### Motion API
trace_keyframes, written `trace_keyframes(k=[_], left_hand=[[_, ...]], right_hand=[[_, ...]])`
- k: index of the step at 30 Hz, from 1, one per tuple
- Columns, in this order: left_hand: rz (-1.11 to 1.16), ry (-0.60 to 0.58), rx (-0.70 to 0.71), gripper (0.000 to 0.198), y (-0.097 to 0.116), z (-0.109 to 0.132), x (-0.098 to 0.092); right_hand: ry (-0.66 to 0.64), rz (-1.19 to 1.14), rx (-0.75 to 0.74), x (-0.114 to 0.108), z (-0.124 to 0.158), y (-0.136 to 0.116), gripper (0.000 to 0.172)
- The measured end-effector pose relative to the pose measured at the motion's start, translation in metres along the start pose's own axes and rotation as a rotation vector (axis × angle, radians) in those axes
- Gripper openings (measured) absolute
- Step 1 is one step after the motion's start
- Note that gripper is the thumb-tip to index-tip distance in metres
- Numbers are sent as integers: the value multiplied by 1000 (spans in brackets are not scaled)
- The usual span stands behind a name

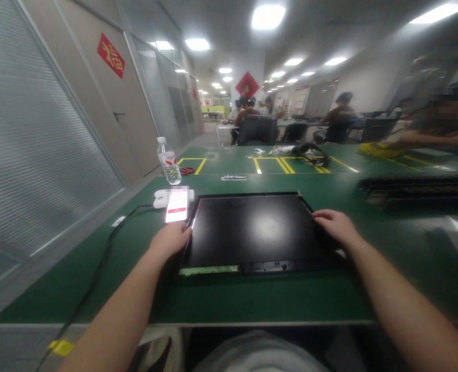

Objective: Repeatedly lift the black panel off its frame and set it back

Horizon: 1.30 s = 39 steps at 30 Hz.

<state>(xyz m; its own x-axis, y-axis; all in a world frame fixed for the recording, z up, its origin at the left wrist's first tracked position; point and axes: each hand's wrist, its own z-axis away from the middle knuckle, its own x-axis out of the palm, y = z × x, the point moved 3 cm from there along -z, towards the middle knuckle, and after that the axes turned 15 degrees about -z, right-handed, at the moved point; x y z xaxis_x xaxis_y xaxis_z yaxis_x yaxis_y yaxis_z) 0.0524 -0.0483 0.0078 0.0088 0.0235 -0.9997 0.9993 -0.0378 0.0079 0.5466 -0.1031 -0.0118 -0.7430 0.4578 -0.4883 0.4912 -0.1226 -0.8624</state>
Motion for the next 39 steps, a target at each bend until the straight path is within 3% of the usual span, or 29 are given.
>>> trace_keyframes(k=[7, 15, 24, 29, 36, 39], left_hand=[[68, 20, 18, 27, 0, -3, 1], [373, 61, -37, 28, 5, 1, -11], [906, 9, -227, 23, 4, 2, 4], [1204, -106, -329, 23, 9, 2, 12], [1363, -172, -414, 20, 15, 1, 10], [1399, -161, -425, 28, 16, 1, 10]], right_hand=[[22, 2, -7, -2, 0, 2, 22], [47, -33, -12, -4, -4, 8, 20], [48, -25, -28, -3, -4, 8, 20], [45, -10, -20, -3, -3, 6, 19], [37, 1, -29, -3, -3, 6, 20], [42, 6, -36, -3, -2, 6, 20]])
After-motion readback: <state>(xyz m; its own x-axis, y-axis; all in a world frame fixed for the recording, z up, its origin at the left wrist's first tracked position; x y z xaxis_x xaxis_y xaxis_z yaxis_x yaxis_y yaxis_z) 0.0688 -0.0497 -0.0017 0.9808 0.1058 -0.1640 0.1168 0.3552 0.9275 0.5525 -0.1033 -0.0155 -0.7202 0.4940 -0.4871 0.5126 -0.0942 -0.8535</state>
